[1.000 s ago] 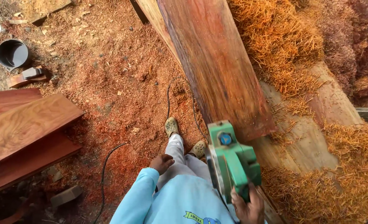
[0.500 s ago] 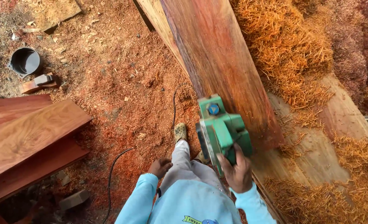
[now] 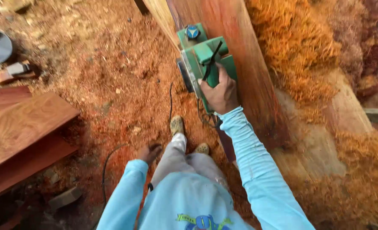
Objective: Smooth a wooden board using an electric planer on a workbench.
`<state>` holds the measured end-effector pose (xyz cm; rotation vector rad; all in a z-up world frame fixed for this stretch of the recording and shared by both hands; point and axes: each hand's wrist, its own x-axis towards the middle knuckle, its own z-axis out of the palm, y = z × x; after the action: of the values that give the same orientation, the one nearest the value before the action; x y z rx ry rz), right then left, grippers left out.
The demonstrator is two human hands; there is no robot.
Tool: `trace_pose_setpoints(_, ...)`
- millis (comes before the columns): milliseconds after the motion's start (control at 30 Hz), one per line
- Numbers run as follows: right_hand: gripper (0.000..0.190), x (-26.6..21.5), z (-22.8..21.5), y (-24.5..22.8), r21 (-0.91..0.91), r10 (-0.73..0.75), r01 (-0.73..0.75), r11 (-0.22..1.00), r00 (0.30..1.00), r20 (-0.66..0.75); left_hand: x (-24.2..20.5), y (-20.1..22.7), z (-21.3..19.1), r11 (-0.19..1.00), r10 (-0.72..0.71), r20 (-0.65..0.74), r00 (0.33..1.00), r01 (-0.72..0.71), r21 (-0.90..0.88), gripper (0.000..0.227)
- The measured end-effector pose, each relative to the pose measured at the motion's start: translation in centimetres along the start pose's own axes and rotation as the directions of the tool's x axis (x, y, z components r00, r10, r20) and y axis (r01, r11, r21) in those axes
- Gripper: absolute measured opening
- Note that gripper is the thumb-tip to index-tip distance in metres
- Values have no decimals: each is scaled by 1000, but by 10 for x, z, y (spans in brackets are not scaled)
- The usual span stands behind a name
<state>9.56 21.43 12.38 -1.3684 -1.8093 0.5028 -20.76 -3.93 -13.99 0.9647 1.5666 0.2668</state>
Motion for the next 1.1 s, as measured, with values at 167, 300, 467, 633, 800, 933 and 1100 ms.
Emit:
trace_pose_setpoints(167, 52, -69, -41, -21, 61, 151, -160, 985, 980, 126, -14, 20, 1, 985, -70, -78, 994, 81, 152, 40)
trace_pose_setpoints(300, 50, -156, -91, -45, 7, 278, -281, 960, 951, 132, -29, -4, 42, 998, -59, -51, 997, 58, -15, 44)
trace_pose_setpoints(467, 39, -277, -143, -48, -72, 481, -476, 876, 859, 175, -62, -21, 84, 988, -104, 13, 994, 102, 114, 44)
trace_pose_setpoints(633, 44, -352, -176, -59, -211, 580, -552, 806, 808, 102, -70, -6, 84, 979, -172, -20, 985, 173, 112, 45)
trace_pose_setpoints(800, 38, -340, -170, -56, -178, 573, -551, 815, 811, 115, -48, -11, 73, 988, -149, -21, 989, 149, -37, 42)
trace_pose_setpoints(933, 46, -300, -149, -49, -157, 438, -418, 895, 891, 120, -35, -30, 74, 999, 31, -95, 995, -29, 22, 36)
trace_pose_setpoints(1100, 38, -228, -117, -53, -72, 410, -404, 912, 900, 148, -43, -12, 67, 992, -102, -22, 995, 100, -78, 35)
